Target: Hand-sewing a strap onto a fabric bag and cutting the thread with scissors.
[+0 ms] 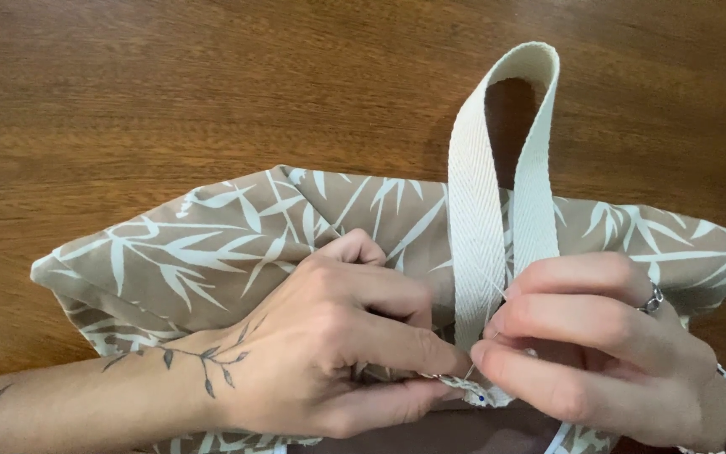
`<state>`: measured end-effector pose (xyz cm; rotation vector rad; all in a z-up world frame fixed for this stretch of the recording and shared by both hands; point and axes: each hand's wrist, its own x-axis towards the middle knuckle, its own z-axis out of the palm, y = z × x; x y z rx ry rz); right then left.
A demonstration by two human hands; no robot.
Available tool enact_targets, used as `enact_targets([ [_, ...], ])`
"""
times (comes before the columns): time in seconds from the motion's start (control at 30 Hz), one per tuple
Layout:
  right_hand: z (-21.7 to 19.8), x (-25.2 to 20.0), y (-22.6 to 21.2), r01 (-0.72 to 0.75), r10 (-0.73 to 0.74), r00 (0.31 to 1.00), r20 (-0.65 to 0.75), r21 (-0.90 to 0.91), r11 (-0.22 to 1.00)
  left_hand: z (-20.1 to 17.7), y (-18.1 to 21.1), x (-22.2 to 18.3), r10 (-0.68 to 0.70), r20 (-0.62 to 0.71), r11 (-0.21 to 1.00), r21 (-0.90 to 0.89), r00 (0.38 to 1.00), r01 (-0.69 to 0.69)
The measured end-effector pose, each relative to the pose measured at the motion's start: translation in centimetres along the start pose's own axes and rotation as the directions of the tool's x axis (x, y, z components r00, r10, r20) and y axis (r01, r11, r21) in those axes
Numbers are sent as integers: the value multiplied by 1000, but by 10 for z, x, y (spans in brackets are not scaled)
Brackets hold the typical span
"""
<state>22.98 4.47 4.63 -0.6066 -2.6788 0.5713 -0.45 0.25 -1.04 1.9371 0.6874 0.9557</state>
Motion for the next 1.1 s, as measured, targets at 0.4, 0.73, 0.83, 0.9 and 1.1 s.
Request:
enact_targets([
  [0.4,2,-2,5,67,-68,997,20,23,997,0,-1,0,-8,17,1000,-19,1000,9],
  [0.73,-1,-1,13,144,-154,981,116,86,986,1,-2,0,-7,-6,999,-32,1000,7],
  [0.83,2,4,15,115,-135,987,88,198,974,-1,0,2,14,-31,999,-28,999,-15],
  [0.9,3,5,14,107,-124,991,49,263,959,0,0,4,27,-32,999,-19,999,-28],
  [1.1,10,1,13,250,-230,968,-101,320,914,5,1,4,-20,-96,999,-47,995,16],
])
